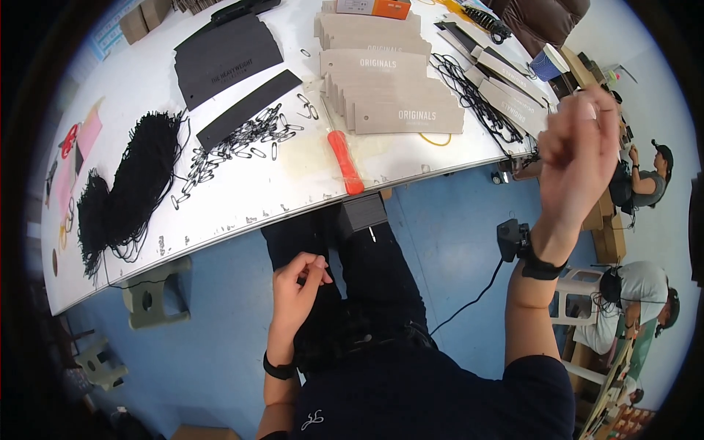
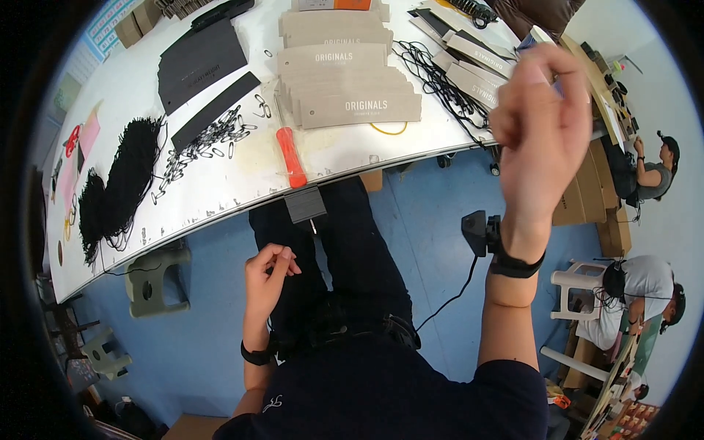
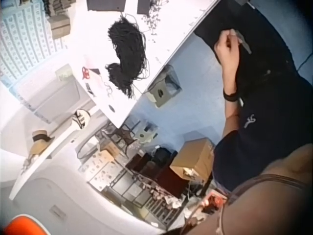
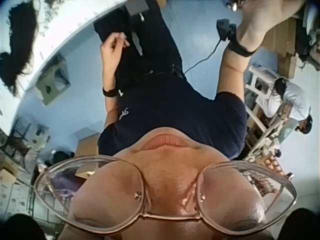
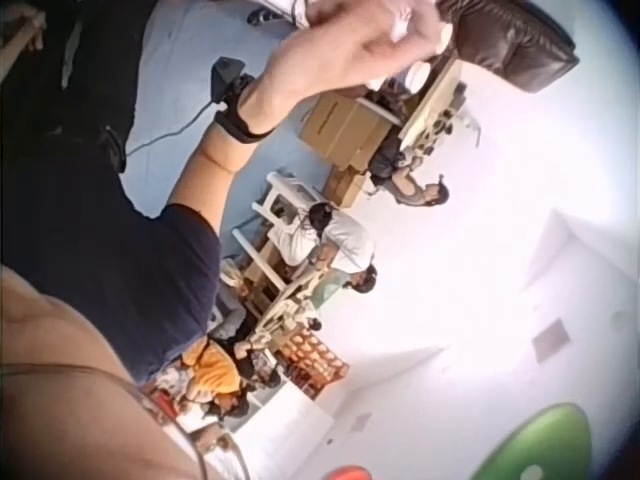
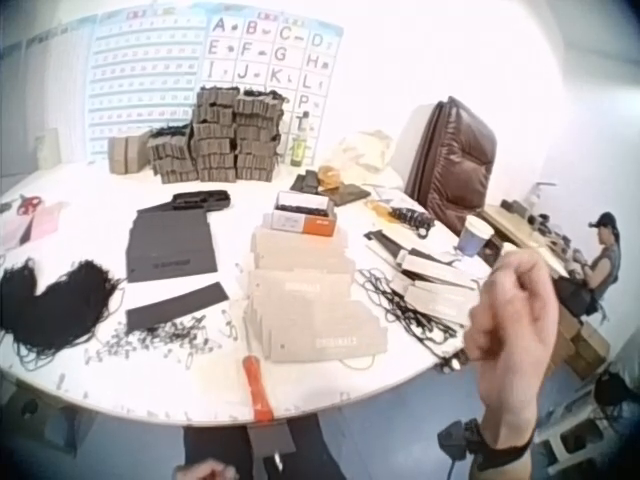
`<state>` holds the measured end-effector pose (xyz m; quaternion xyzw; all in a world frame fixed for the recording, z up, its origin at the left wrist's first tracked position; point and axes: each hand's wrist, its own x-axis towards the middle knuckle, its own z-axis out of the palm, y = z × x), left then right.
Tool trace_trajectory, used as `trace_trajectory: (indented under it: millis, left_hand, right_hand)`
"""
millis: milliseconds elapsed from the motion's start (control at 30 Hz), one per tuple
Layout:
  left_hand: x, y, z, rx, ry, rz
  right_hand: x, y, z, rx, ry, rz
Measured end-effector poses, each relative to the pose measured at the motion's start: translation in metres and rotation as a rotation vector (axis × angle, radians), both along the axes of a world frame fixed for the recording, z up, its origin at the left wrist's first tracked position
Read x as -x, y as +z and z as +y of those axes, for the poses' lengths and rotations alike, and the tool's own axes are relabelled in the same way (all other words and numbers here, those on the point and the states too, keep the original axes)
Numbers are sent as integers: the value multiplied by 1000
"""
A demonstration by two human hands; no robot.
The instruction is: The person is assembling clothing or product tags by threading black string loops through holes in cardboard tags and securing them.
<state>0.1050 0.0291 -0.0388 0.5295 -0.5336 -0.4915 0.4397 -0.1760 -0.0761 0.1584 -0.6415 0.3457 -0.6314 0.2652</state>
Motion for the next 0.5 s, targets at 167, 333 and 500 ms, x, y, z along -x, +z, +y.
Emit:
trace_trajectory:
  millis: [167,333,500]
  left_hand:
    - [4,7,-2,6,5,1]
    - [5,6,-1,30,5,-12]
    - [3,5,-2,47,20,-25]
  right_hand:
    - [-40,-30,-10,132,-286,850]
    - [-35,-46,-23,319,-350,1107]
    - [-36,-42,-26,254,-360,1123]
